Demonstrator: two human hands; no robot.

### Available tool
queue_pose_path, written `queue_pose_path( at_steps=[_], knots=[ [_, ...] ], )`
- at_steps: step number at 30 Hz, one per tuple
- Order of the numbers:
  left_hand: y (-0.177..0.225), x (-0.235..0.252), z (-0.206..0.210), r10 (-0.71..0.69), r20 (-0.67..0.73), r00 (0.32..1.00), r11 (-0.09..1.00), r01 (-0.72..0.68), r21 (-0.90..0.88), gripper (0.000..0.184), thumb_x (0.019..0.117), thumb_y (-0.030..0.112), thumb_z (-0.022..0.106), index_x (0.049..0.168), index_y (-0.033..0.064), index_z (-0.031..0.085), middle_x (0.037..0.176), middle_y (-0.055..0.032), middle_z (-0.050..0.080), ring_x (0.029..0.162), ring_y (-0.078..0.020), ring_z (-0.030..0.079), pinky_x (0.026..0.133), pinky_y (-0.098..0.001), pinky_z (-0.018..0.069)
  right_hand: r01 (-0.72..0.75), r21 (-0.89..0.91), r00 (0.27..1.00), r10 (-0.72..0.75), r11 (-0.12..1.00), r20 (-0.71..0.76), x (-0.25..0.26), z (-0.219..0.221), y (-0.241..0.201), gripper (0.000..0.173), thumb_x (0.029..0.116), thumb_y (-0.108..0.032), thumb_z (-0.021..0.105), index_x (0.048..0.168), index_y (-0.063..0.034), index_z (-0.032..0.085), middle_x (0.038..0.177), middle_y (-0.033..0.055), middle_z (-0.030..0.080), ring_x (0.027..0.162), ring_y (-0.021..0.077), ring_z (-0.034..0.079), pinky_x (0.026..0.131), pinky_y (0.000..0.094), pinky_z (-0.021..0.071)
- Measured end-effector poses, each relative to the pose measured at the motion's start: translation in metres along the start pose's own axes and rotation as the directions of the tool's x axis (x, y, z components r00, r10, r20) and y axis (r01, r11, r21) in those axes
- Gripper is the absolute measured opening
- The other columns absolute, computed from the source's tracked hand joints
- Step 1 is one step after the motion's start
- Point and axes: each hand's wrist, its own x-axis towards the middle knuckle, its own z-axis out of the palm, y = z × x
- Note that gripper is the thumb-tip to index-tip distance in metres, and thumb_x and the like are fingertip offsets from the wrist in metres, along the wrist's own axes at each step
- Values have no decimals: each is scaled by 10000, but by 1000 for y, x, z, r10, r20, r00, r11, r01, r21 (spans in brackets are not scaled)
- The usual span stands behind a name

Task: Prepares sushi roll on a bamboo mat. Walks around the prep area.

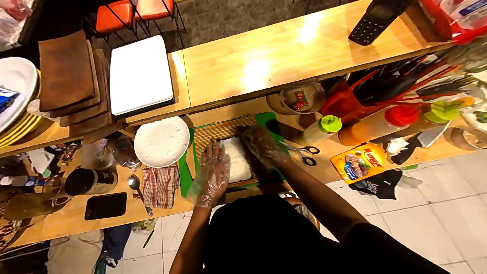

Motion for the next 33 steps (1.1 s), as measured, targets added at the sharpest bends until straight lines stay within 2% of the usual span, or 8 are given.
queue_pose_path(
  at_steps=[2, 5, 9, 16, 21, 24, 31, 33],
  knots=[
    [3, 9, 2, -5, 33, 999, 1000, 4, 22, 593, 1088, 395, 266, 1606, 113, 334, 1709, -70, 195, 1589, -271, 105, 1275, -544, 132, -15, -59, 1000, 14, 998, -18, -15, 9, -1, 340, 1015, -235, 598, 1341, -183, 680, 1315, 121, 665, 1224, 352, 609, 1007, 561, 497],
    [9, 26, 9, 9, 77, 997, 996, -16, 82, 597, 1088, 400, 293, 1598, 95, 345, 1707, -74, 201, 1589, -259, 111, 1285, -525, 125, -59, -66, 998, 60, 996, 16, -32, 15, -8, 506, 1003, -224, 609, 1502, -190, 527, 1488, 121, 538, 1360, 388, 494, 1054, 626, 442],
    [12, 42, 17, 70, 125, 990, 987, -86, 135, 606, 1090, 414, 251, 1595, 94, 354, 1706, -61, 211, 1589, -267, 103, 1278, -544, 119, -119, -64, 992, 122, 991, 38, -36, 22, -16, 534, 1005, -184, 594, 1527, -150, 485, 1614, 93, 404, 1472, 349, 378, 1142, 590, 366],
    [16, 50, 16, 80, 150, 986, 990, -95, 101, 606, 1091, 424, 252, 1596, 105, 356, 1698, -52, 240, 1590, -261, 97, 1271, -558, 106, -72, -126, 992, 84, 989, 93, -40, 18, -18, 581, 996, -146, 570, 1558, -97, 432, 1694, 63, 271, 1572, 344, 187, 1211, 651, 231],
    [25, 57, 11, 85, 231, 969, 982, -121, 146, 626, 1088, 428, 233, 1586, 72, 365, 1701, -84, 221, 1591, -289, 81, 1268, -586, 74, -94, -121, 987, 108, 988, 119, -43, 24, -23, 579, 1013, -131, 542, 1571, -63, 400, 1676, 102, 304, 1555, 330, 237, 1213, 608, 235],
    [32, 57, 10, 57, 252, 966, 980, -102, 169, 653, 1086, 439, 242, 1595, 40, 322, 1700, -129, 201, 1588, -310, 90, 1265, -596, 61, -123, -84, 979, 135, 989, 150, -39, 19, -25, 602, 1030, -169, 521, 1594, -51, 343, 1683, 142, 270, 1567, 336, 202, 1232, 606, 189],
    [36, 62, 5, 95, 269, 958, 969, -152, 197, 650, 1083, 441, 247, 1602, 56, 313, 1702, -138, 186, 1591, -301, 73, 1266, -595, 56, -127, -37, 981, 131, 991, 146, -43, 22, -20, 580, 1035, -178, 511, 1589, -78, 369, 1691, 100, 269, 1577, 309, 181, 1247, 602, 169],
    [38, 55, 11, 91, 294, 951, 968, -154, 197, 659, 1083, 435, 252, 1618, 49, 256, 1709, -143, 148, 1591, -301, 67, 1270, -578, 52, -136, -46, 980, 141, 990, 141, -48, 26, -23, 581, 1055, -223, 474, 1603, -82, 341, 1684, 119, 279, 1576, 313, 185, 1247, 600, 158]
  ],
)
